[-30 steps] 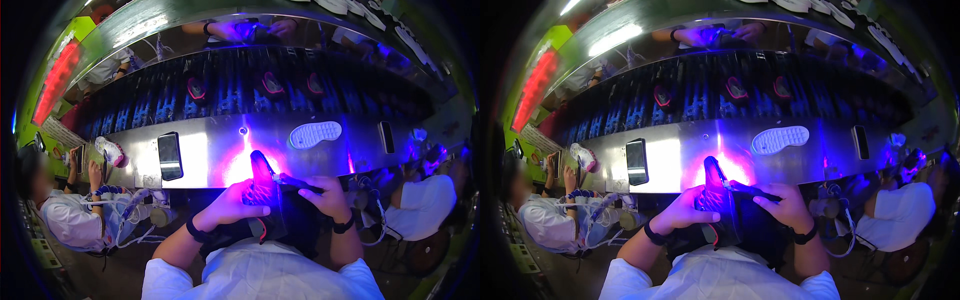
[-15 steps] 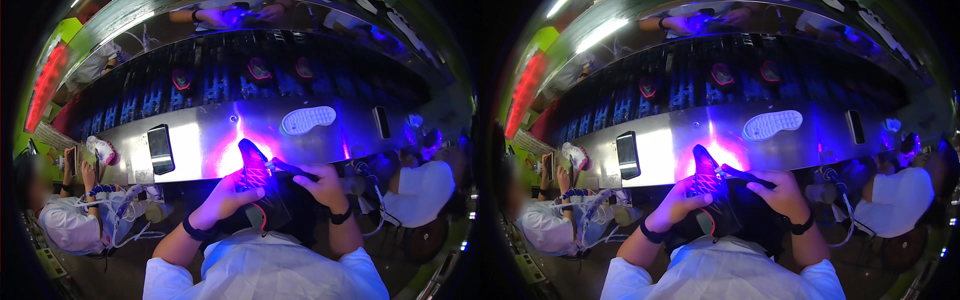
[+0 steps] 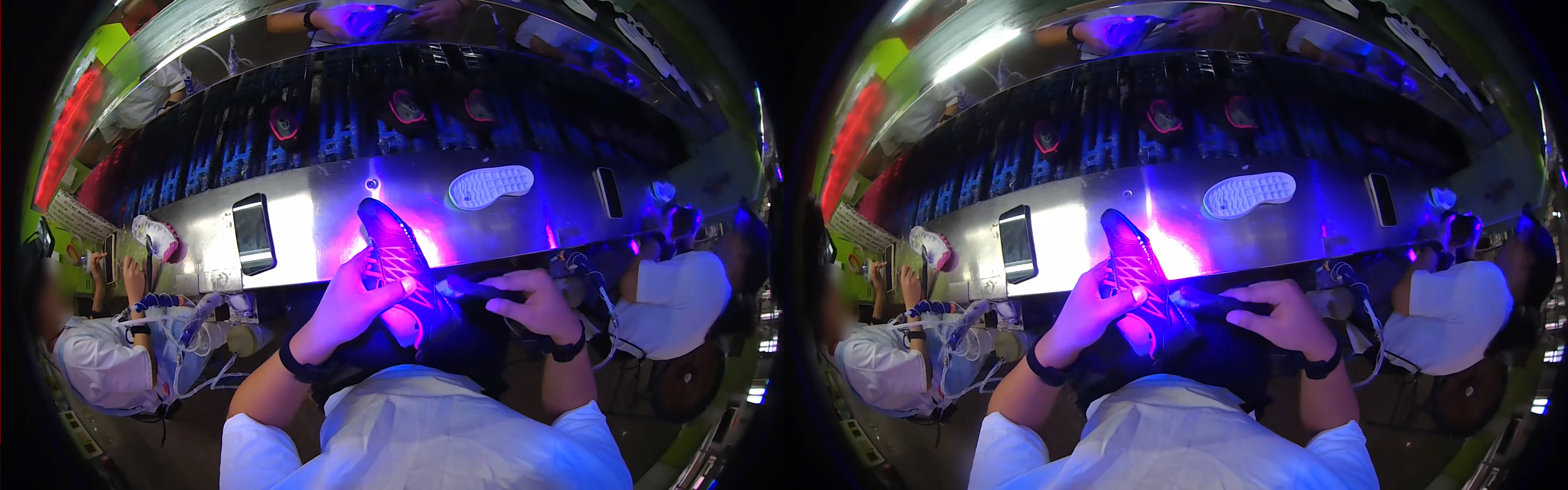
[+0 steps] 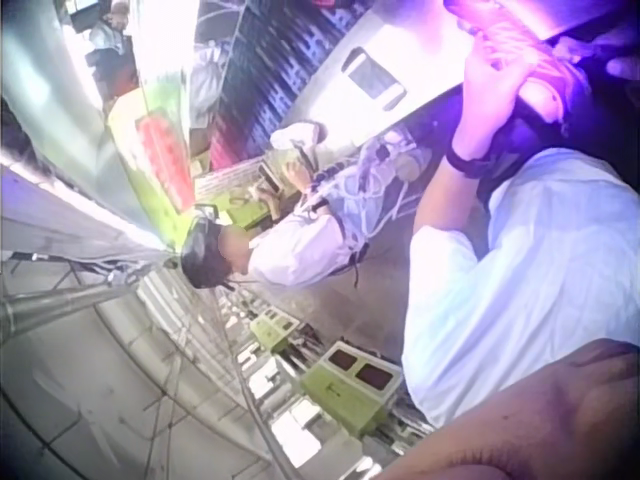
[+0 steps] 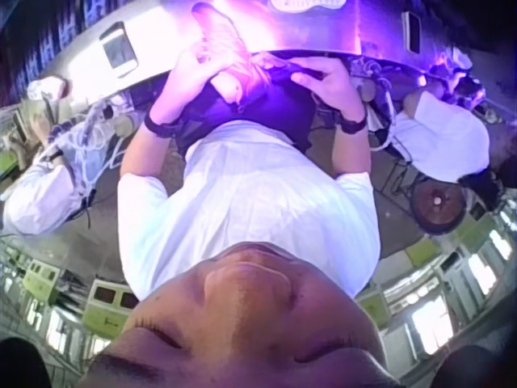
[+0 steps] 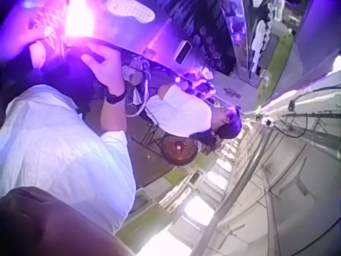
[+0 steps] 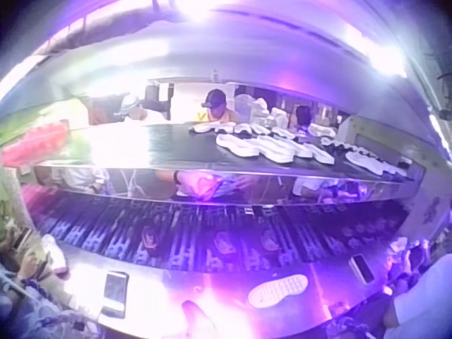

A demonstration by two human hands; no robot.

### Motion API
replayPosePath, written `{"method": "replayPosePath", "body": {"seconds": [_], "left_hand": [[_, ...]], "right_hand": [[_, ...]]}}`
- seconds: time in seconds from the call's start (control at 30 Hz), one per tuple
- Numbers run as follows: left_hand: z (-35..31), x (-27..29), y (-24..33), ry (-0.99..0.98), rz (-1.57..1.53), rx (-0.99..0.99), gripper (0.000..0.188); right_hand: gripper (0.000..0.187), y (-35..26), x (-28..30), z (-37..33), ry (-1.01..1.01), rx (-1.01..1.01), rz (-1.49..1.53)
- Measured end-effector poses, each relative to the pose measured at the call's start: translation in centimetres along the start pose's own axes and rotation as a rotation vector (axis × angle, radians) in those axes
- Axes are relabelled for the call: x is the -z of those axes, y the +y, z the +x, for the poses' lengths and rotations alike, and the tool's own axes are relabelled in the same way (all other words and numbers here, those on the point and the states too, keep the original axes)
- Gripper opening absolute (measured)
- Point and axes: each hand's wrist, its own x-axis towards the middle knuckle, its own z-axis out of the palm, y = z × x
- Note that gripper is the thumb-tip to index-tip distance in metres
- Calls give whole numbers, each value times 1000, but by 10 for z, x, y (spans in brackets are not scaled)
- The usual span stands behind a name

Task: Applying adhesive to the edge of a shoe component using a small brush.

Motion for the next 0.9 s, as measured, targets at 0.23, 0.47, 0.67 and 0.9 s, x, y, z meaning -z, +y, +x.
{"method": "replayPosePath", "body": {"seconds": [0.23,0.47,0.67,0.9], "left_hand": [[16,-21,-5,67,-37,37,56],[26,-23,-12,108,-209,157,46],[9,-23,-6,68,-514,305,40],[-18,-22,-7,-56,-810,360,43]], "right_hand": [[38,7,21,-35,39,42,-204],[36,18,16,-36,120,19,-227],[35,-14,18,-23,176,75,-329],[36,-46,19,-8,151,225,-427]]}}
